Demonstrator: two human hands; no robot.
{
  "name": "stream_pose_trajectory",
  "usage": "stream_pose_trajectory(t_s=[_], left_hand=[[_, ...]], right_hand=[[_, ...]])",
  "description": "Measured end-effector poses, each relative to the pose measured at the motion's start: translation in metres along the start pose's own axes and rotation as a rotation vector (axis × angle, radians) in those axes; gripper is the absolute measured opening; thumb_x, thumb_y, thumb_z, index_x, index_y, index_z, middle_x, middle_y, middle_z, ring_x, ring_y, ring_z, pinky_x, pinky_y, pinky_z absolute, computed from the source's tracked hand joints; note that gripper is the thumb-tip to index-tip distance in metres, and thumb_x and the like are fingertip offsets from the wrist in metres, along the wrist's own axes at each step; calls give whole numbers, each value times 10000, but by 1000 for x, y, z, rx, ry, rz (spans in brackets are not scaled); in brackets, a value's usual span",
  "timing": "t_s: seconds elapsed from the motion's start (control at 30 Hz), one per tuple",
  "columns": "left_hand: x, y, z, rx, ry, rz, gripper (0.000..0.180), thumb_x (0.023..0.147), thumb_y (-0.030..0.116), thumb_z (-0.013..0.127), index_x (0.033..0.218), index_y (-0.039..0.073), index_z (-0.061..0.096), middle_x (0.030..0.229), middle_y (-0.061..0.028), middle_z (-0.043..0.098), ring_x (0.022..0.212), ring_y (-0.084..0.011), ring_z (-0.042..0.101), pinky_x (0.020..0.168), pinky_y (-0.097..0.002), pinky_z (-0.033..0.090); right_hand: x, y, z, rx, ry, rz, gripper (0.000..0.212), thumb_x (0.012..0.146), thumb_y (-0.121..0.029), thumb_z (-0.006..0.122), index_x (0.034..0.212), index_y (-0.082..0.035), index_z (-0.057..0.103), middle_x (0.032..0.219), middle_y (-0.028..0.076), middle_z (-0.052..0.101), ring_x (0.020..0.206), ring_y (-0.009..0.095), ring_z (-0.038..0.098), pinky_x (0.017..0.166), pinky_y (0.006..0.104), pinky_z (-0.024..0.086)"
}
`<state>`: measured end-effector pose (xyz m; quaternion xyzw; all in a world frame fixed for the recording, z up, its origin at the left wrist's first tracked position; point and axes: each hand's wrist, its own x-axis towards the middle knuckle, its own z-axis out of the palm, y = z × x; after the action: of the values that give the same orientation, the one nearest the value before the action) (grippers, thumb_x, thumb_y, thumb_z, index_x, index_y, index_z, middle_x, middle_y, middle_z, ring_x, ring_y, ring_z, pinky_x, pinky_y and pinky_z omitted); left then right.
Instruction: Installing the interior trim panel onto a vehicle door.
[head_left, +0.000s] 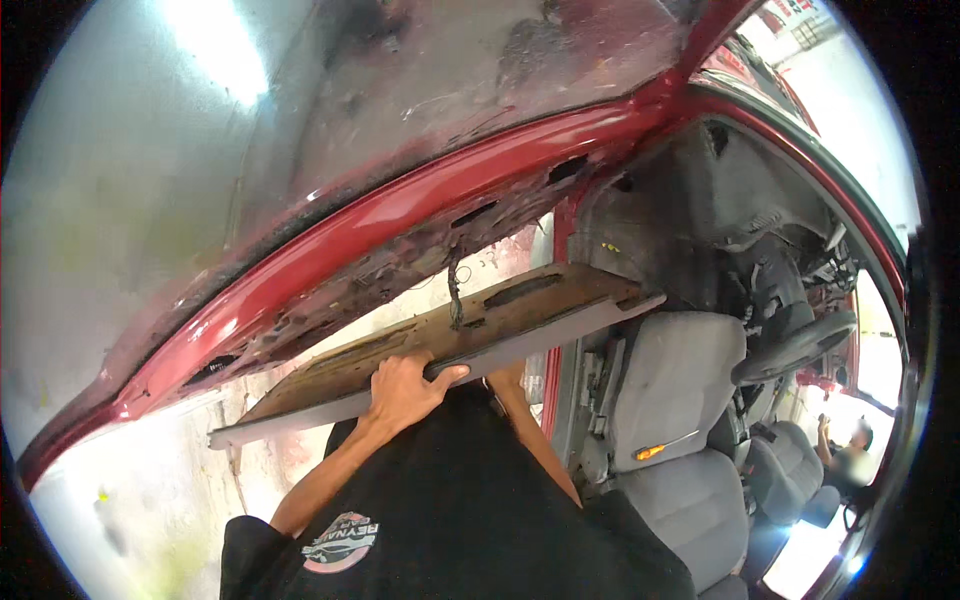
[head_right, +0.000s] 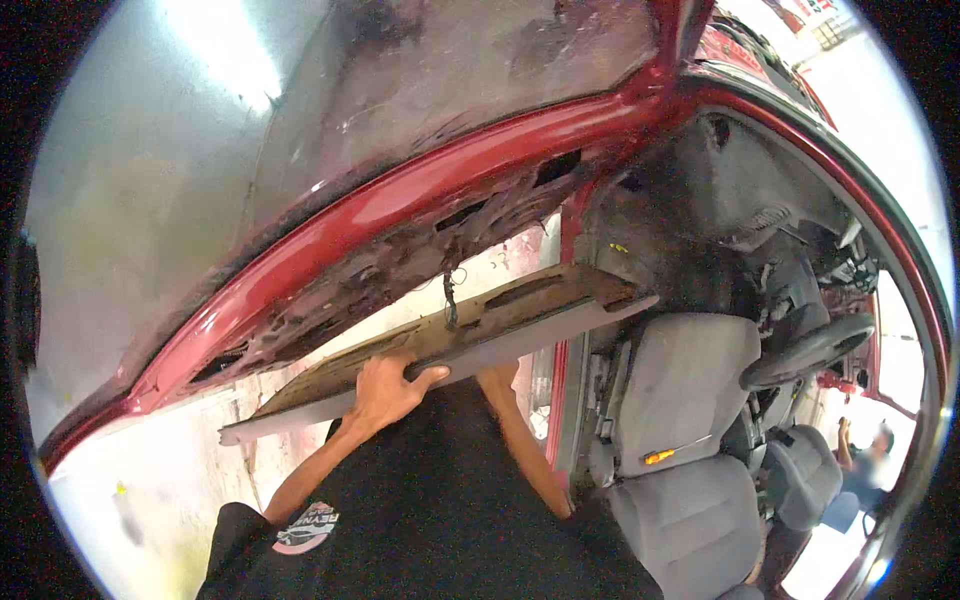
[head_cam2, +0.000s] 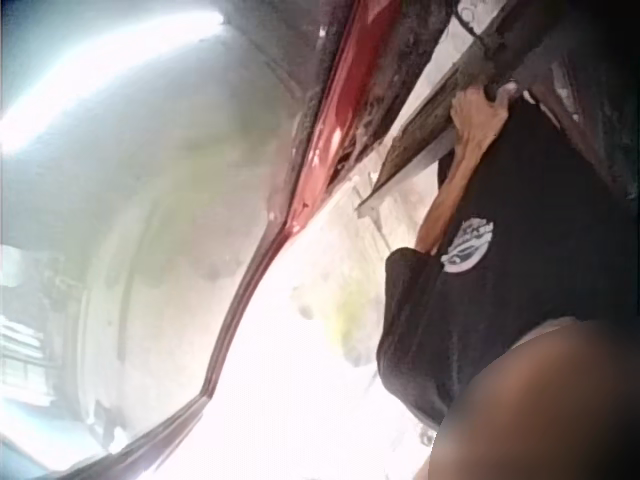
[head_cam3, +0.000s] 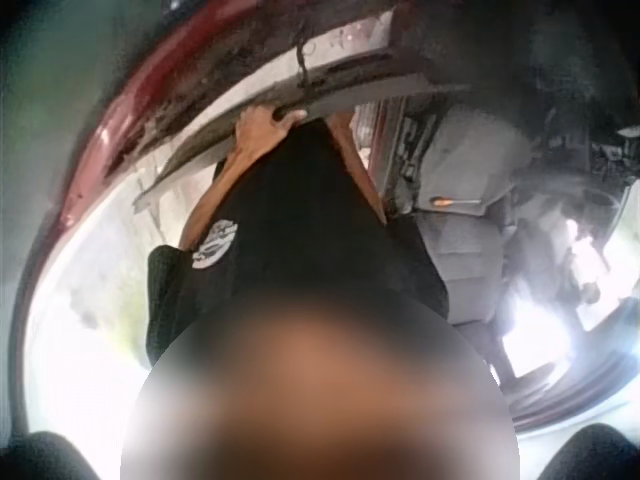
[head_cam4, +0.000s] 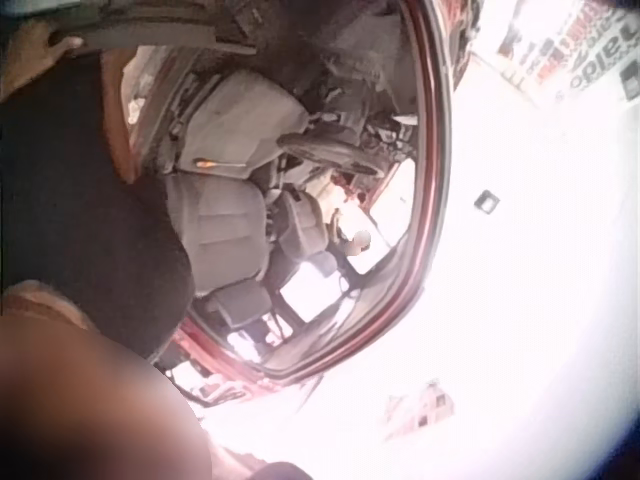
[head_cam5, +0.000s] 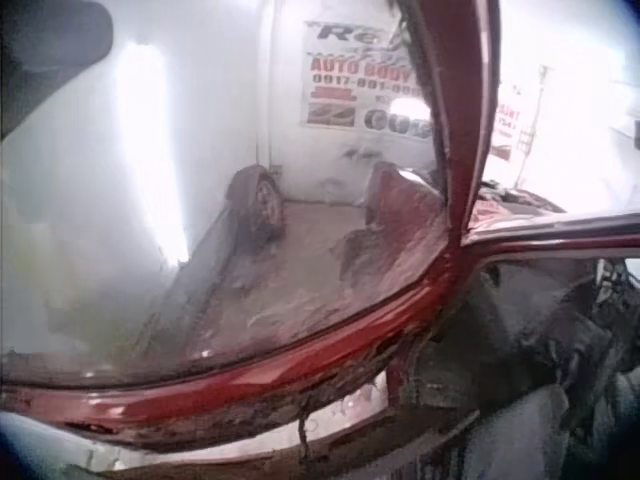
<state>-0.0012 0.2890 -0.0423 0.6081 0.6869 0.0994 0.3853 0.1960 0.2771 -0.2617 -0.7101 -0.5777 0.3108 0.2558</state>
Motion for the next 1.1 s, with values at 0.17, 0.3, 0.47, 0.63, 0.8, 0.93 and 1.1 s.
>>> stream_pose_trajectory(t_s=[0.17,0.3,0.47,0.63,0.8,0.93,1.1], left_hand=[[-5,1,7,28,-35,47,570,767,551,670,904,-2,696,788,-256,648,790,-435,630,709,-458,497],[0,4,5,-5,-41,93,444,801,383,689,903,-48,679,786,-283,639,739,-413,639,684,-449,480],[14,-30,19,51,124,243,488,788,379,701,696,-88,596,605,-273,534,581,-445,518,582,-486,394],[29,-39,20,81,84,151,523,769,403,723,727,-107,615,646,-307,557,621,-458,547,622,-501,419],[39,-48,16,15,238,319,526,784,378,723,681,-117,579,597,-304,516,530,-412,459,564,-488,378],[43,-52,11,-18,167,257,539,802,340,727,602,-103,497,495,-223,408,485,-280,317,506,-444,319],[38,-53,11,-137,126,151,558,811,330,733,570,-81,443,506,-97,297,525,-174,282,482,-406,251]], right_hand=[[-11,45,58,-74,26,26,409,844,-331,585,1125,-34,600,1121,164,630,1045,344,585,892,447,459],[25,59,111,-46,69,329,366,789,-263,643,1065,-23,637,1031,208,649,965,378,639,800,453,531],[13,-33,26,-259,-150,364,312,687,-151,687,960,-3,671,945,180,671,922,310,669,743,391,553],[8,-47,19,-172,-141,256,251,732,-132,640,959,-32,675,951,163,676,913,308,670,750,409,550],[10,-67,1,-229,-213,300,217,794,-113,577,979,-43,664,951,181,671,929,328,661,750,437,548],[3,-76,-14,-216,-169,289,204,811,-146,574,952,-39,675,945,185,674,933,337,659,737,438,552],[15,-74,4,-205,-162,289,208,819,-151,566,951,-31,672,907,172,684,874,357,675,694,448,562]])
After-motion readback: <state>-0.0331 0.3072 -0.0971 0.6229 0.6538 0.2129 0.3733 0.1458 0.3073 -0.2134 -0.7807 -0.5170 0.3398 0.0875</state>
